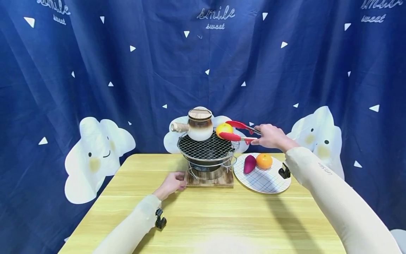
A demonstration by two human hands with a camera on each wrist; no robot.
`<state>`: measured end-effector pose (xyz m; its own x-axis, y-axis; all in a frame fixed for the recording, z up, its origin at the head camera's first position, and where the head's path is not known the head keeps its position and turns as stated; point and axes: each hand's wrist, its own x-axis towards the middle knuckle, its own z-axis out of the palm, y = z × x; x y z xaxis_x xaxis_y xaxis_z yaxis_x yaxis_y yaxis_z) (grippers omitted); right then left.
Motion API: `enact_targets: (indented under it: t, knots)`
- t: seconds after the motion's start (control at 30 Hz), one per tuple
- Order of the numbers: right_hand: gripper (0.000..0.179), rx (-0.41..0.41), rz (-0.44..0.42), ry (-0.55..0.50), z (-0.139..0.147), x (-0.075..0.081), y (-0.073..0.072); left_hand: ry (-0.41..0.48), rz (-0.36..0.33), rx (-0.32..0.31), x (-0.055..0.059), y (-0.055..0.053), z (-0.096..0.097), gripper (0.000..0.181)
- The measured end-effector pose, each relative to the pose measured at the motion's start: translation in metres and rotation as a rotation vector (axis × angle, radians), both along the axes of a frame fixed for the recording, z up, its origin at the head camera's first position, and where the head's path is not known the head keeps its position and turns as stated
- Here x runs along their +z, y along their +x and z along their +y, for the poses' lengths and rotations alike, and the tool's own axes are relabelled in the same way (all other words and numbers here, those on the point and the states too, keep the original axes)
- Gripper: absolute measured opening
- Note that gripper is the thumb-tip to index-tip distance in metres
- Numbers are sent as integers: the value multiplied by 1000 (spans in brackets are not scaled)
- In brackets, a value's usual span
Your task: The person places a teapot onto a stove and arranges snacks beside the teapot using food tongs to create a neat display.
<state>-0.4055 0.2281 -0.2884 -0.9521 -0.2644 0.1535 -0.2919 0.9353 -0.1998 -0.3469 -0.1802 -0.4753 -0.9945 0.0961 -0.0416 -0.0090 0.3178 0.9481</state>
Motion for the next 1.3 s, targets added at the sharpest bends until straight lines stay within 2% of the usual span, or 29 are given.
enact_targets:
  t: [0.43,1.03,1.3]
  knots:
    - [72,3,19,-6,-3,0,1,-14,6,-6,-3,1,-1,53]
    - [75,2,21,-15,-5,-1,1,-24,20,6,0,3,1,54]
    - [64,3,20,-47,-2,-4,5,-26,20,9,-2,2,2,54]
